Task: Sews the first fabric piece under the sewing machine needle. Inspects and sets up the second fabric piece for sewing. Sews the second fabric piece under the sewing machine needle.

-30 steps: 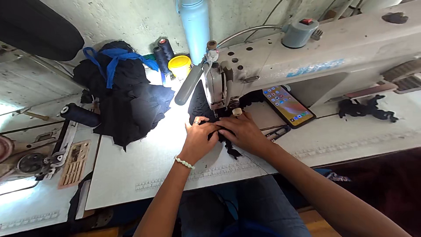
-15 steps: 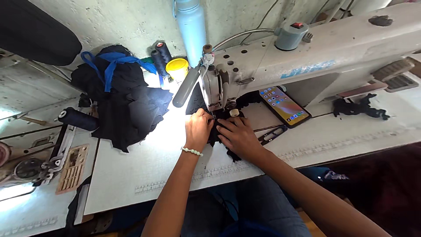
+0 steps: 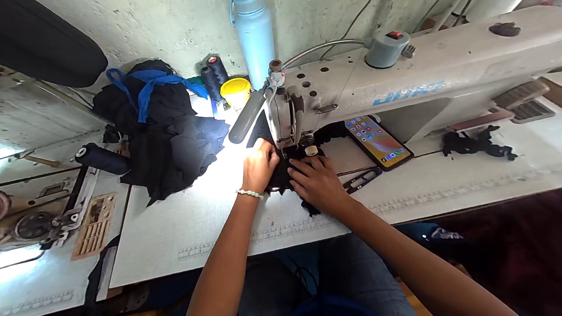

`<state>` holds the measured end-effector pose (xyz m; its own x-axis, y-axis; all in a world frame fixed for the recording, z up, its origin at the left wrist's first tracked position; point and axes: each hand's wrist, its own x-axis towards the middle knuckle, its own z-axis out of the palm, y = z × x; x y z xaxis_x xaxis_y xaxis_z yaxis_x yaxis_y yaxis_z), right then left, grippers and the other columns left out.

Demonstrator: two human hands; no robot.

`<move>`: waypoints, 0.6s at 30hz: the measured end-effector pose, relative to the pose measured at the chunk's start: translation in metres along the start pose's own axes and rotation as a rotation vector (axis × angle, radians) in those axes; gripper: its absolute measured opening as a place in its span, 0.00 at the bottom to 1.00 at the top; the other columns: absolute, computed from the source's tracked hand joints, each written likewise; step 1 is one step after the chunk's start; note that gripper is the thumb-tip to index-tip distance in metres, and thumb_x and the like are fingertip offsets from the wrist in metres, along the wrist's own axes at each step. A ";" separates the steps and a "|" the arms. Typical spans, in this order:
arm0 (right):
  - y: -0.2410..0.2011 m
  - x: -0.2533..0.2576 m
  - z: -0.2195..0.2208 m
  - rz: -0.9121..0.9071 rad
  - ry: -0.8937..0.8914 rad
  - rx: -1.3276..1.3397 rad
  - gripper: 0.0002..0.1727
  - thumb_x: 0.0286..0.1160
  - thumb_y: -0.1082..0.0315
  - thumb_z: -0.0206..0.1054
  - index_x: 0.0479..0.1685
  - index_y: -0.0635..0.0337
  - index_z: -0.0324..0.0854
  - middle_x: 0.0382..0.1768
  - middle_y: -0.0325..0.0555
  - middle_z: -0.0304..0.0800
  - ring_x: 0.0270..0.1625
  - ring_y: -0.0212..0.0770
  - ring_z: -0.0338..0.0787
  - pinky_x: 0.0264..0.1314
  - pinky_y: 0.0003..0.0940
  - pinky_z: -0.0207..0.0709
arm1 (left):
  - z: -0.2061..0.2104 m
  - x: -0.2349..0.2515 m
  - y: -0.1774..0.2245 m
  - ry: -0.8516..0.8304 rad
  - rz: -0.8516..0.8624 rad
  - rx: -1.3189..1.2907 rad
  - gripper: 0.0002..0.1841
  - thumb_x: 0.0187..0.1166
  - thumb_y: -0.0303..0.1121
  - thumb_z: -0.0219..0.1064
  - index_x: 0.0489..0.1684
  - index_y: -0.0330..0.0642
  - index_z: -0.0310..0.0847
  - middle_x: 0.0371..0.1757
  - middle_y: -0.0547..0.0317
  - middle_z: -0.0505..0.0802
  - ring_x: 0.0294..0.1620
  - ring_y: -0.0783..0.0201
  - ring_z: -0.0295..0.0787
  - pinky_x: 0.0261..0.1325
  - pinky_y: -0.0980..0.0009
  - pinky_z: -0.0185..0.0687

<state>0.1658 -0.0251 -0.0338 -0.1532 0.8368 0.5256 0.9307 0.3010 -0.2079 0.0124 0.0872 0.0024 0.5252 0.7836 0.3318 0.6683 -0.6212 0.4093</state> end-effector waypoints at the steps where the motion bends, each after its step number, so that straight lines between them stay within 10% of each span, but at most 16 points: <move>1: 0.000 0.000 0.000 0.001 0.000 0.009 0.18 0.83 0.57 0.59 0.52 0.53 0.94 0.64 0.46 0.93 0.64 0.57 0.90 0.65 0.64 0.75 | -0.001 -0.001 0.001 0.006 -0.021 0.004 0.06 0.77 0.27 0.69 0.34 0.33 0.86 0.42 0.44 0.90 0.37 0.48 0.90 0.41 0.48 0.85; 18: 0.001 -0.001 0.000 -0.024 0.010 0.011 0.17 0.83 0.58 0.59 0.50 0.53 0.93 0.64 0.45 0.93 0.63 0.56 0.90 0.64 0.63 0.75 | -0.011 -0.013 0.041 -0.135 -0.284 0.033 0.07 0.77 0.38 0.74 0.40 0.47 0.97 0.49 0.54 0.94 0.56 0.50 0.88 0.67 0.40 0.68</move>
<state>0.1668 -0.0261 -0.0348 -0.1717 0.8249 0.5386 0.9233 0.3254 -0.2041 0.0273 0.0517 0.0238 0.3788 0.9209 0.0915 0.8139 -0.3786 0.4408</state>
